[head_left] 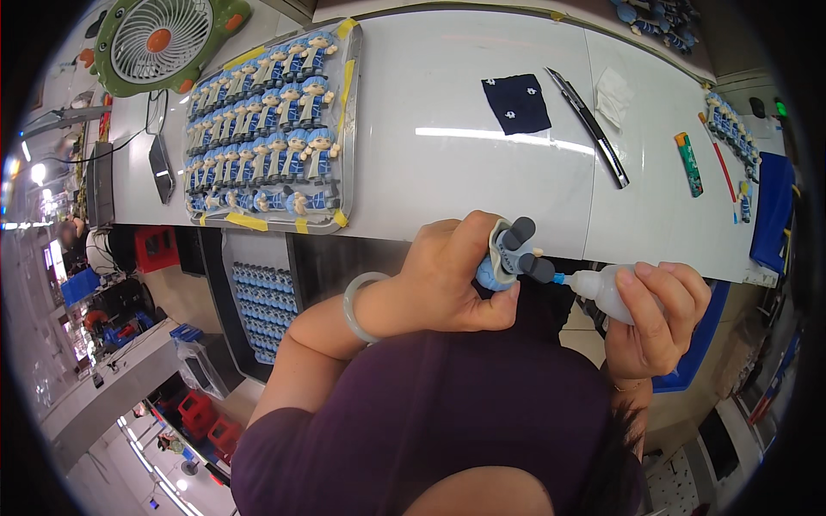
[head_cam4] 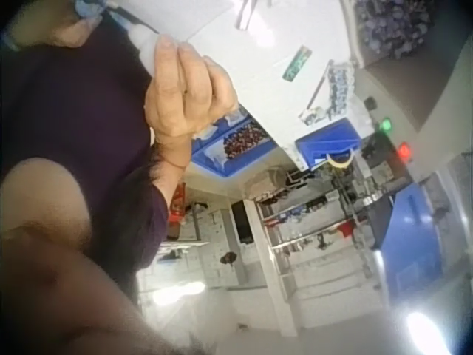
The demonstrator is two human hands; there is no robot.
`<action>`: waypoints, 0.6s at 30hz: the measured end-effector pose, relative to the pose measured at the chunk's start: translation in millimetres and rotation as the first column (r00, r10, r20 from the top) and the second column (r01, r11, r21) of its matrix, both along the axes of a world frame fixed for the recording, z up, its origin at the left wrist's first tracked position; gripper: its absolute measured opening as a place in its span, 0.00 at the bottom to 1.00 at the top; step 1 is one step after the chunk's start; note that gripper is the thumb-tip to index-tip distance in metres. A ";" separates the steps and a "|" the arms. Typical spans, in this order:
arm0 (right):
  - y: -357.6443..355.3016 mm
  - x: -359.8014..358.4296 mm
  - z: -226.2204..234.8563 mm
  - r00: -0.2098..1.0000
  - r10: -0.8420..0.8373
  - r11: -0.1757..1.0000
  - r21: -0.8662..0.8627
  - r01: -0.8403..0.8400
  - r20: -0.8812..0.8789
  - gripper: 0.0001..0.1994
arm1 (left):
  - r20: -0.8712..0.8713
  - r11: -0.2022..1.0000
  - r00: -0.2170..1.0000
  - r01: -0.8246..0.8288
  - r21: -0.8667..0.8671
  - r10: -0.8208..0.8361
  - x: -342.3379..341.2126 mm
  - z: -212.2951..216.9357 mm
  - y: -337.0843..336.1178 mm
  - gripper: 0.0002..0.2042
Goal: The person applies glue from a bottle to small anime-style figurines and assembles them by hand.
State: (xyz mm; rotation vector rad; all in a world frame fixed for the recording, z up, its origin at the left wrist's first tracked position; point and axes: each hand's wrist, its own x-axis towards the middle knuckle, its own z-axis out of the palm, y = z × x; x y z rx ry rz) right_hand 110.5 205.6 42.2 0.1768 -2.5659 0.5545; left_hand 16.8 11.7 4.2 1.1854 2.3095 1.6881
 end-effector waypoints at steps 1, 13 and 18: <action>-0.3 -0.2 -0.2 1.000 0.001 1.000 -0.001 -0.001 0.000 0.20 | -0.002 1.000 1.000 0.000 -0.004 0.000 0.1 0.2 -0.6 0.18; 2.1 0.4 1.1 1.000 -0.019 1.000 -0.015 0.019 0.009 0.18 | 0.009 0.999 1.000 0.024 -0.032 -0.024 -1.6 1.9 1.6 0.18; 8.1 -6.9 -13.0 0.992 -0.082 0.946 -0.321 0.045 -0.101 0.19 | 0.341 0.992 0.932 0.123 0.027 -0.125 1.4 1.0 -9.4 0.16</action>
